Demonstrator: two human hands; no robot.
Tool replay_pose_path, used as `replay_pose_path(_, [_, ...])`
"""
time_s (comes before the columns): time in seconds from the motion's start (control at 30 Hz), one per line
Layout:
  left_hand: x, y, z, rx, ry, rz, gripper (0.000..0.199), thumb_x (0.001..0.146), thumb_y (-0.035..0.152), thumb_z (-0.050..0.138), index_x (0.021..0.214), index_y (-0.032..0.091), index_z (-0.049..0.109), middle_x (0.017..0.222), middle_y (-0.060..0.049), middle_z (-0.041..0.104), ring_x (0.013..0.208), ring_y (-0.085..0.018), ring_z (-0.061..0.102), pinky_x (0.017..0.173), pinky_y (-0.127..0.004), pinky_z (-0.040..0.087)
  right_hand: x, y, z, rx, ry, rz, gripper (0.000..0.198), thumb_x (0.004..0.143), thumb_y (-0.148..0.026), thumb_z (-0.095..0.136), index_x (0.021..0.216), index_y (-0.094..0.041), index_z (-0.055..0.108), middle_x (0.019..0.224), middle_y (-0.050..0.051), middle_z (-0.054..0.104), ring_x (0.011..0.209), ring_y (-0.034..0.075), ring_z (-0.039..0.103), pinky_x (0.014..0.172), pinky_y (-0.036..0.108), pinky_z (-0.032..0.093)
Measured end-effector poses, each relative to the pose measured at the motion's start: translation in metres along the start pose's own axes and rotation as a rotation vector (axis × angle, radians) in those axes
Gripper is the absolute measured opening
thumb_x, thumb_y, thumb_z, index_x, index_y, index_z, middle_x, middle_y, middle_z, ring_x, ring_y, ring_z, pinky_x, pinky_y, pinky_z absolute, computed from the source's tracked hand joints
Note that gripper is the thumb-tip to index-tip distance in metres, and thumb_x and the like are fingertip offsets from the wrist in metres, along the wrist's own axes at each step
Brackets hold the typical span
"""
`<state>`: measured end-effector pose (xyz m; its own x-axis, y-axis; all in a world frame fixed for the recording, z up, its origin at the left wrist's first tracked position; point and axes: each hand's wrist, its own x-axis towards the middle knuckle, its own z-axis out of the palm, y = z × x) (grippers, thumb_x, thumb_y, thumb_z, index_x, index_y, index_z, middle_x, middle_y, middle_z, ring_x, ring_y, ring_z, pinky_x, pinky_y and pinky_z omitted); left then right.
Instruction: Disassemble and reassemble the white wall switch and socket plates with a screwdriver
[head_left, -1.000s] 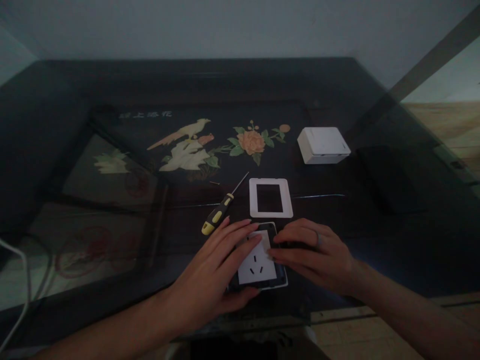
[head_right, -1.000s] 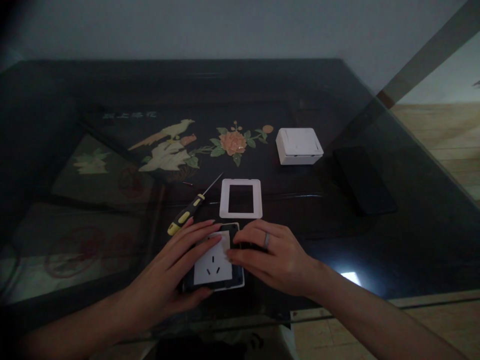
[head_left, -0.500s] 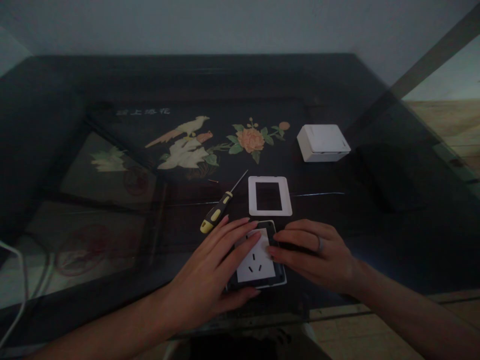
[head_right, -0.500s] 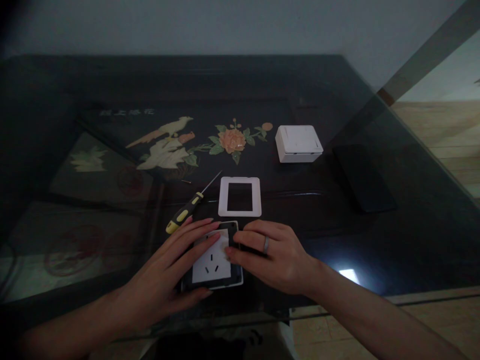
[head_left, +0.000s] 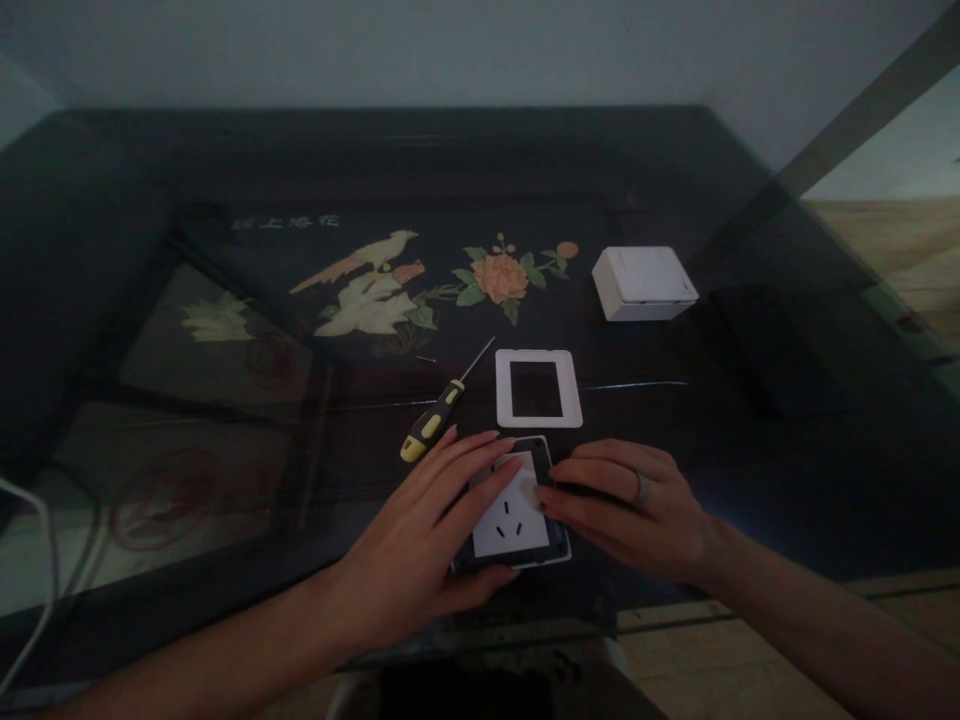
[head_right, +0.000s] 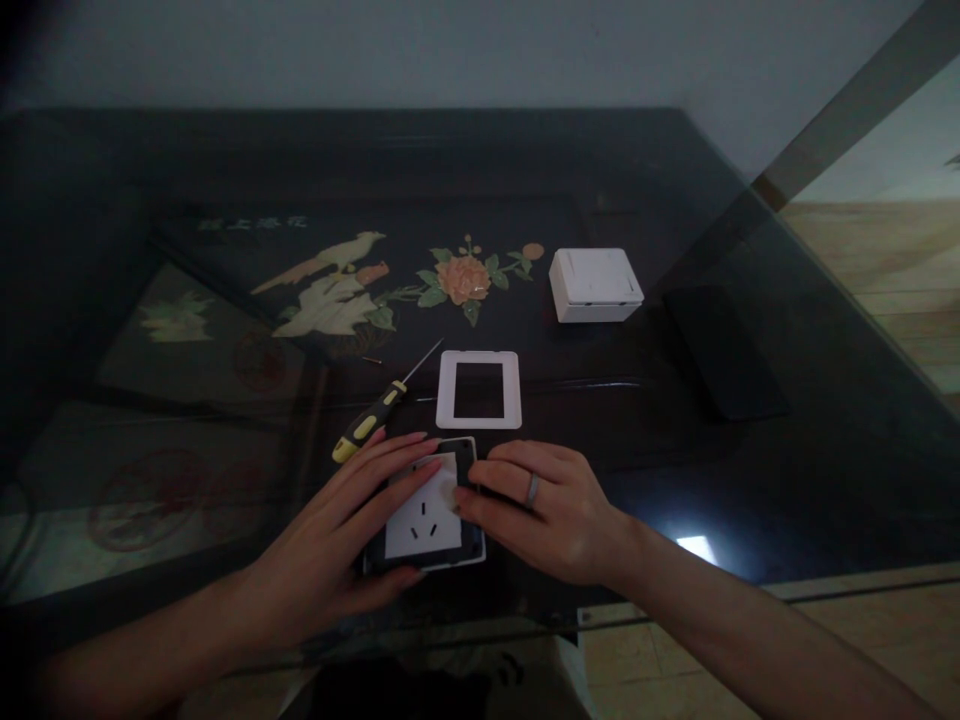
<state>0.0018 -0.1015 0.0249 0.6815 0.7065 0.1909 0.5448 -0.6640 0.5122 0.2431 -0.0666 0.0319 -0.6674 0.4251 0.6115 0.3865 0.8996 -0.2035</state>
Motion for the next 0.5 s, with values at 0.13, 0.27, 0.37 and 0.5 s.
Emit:
replay_pose_path(0.13, [0.0001,-0.0001,0.0006,0.003,0.005,0.005,0.071,0.085,0.029,0.059,0.145,0.015,0.025,0.143,-0.017,0.041,0.135,-0.030,0.036,0.112,-0.058,0.029,-0.0015,-0.0009,0.0016,0.000,0.020,-0.007,0.007,0.080,-0.013,0.068,0.087,-0.015,0.068,0.082,0.003,0.071,0.076,0.014,0.062,0.063,0.025,0.056])
replay_pose_path(0.27, [0.0003,-0.0003,0.0004,0.003,-0.005,0.001,0.071,0.085,0.029,0.059,0.146,0.015,0.024,0.144,-0.017,0.040,0.136,-0.030,0.035,0.112,-0.057,0.028,0.0012,-0.0026,0.0012,0.068,0.028,0.064,0.003,0.081,-0.014,0.067,0.083,-0.016,0.067,0.081,0.003,0.069,0.075,0.013,0.062,0.061,0.026,0.056])
replay_pose_path(0.37, [0.0003,-0.0005,0.0001,0.004,-0.004,-0.004,0.072,0.084,0.029,0.060,0.146,0.016,0.025,0.145,-0.016,0.039,0.136,-0.031,0.035,0.112,-0.057,0.028,0.0015,-0.0026,0.0013,0.094,0.033,0.082,0.003,0.081,-0.015,0.068,0.084,-0.015,0.067,0.081,0.004,0.069,0.075,0.014,0.062,0.060,0.026,0.056])
replay_pose_path(0.5, [0.0002,-0.0008,0.0004,0.001,-0.001,-0.002,0.072,0.084,0.029,0.060,0.145,0.016,0.025,0.145,-0.017,0.040,0.136,-0.031,0.036,0.112,-0.057,0.028,-0.0018,-0.0016,0.0017,0.051,0.036,0.041,0.009,0.079,-0.013,0.069,0.087,-0.014,0.068,0.083,0.004,0.070,0.076,0.014,0.062,0.061,0.026,0.056])
